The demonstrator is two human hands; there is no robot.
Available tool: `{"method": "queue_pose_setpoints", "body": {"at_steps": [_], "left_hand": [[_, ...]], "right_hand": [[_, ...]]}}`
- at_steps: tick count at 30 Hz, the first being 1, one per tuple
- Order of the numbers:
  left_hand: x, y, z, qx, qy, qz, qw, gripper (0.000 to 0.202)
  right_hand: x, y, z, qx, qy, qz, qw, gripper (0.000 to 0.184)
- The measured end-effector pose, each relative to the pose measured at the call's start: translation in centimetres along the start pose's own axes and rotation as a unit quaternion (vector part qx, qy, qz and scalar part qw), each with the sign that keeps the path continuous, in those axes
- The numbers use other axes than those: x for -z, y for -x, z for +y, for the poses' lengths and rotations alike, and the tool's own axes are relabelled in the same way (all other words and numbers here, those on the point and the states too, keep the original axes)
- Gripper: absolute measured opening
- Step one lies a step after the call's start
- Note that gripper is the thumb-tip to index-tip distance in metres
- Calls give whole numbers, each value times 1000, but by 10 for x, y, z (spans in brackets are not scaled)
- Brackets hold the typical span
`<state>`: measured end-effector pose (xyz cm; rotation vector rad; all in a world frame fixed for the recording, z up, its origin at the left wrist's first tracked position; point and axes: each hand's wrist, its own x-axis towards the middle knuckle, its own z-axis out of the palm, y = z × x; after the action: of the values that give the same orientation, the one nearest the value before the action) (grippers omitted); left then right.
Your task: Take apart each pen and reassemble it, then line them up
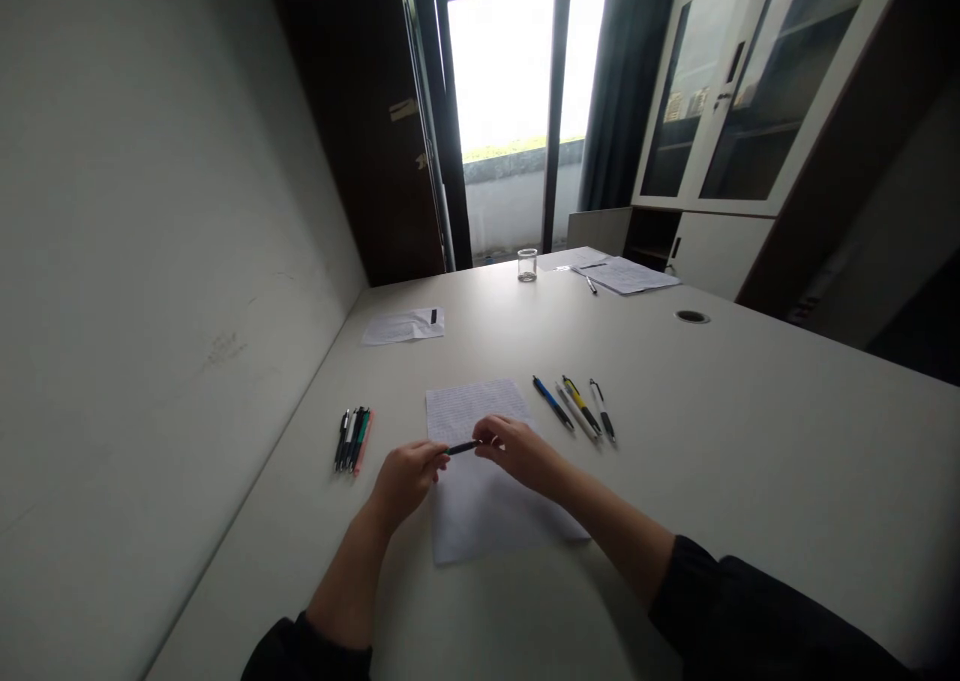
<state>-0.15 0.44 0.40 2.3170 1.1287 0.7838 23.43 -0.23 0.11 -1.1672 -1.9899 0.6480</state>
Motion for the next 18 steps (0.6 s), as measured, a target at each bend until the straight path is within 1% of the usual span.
{"method": "queue_pose_setpoints", "body": {"at_steps": [1,3,4,6,7,9,10,11,12,14,15,17,18], "left_hand": [[0,0,-1,0,-2,-1,1000,23],[0,0,-2,-2,-11,-6,1000,23],[0,0,-2,-3,-16,-8,1000,22],[0,0,-4,-4,-26,-7,1000,22],[1,0,-5,-5,-30,-6,1000,21],[1,1,-7,-5,-32,-3,999,22],[2,1,-7,-5,-31,-2,999,22],[3,1,-8,-6,-31,-1,999,22],[3,1,-8,-8,-32,-1,999,22],[5,1,-7,-12,-36,-1,999,21],[5,1,-6,-15,-41,-3,999,21],[6,1,-4,-21,-53,-4,998,21],[6,1,-4,-22,-58,-3,998,21]], "right_hand": [[0,-1,-1,-11,-5,-1,1000,20],[-1,-2,-3,-17,4,-10,1000,17],[-1,-2,-4,-12,15,-16,1000,18],[-3,-3,-5,3,31,-25,999,28],[-5,-4,-5,7,33,-21,999,26],[-8,-5,-5,1,25,1,1000,10],[-9,-5,-4,-9,17,10,1000,14],[-10,-5,-4,-19,9,14,1000,25],[-11,-5,-5,-26,5,13,1000,29],[-11,-5,-6,-22,12,-2,1000,20],[-11,-4,-7,-15,22,-10,1000,21],[-10,-4,-8,-2,36,-19,999,34],[-10,-3,-9,1,38,-15,999,32]]}}
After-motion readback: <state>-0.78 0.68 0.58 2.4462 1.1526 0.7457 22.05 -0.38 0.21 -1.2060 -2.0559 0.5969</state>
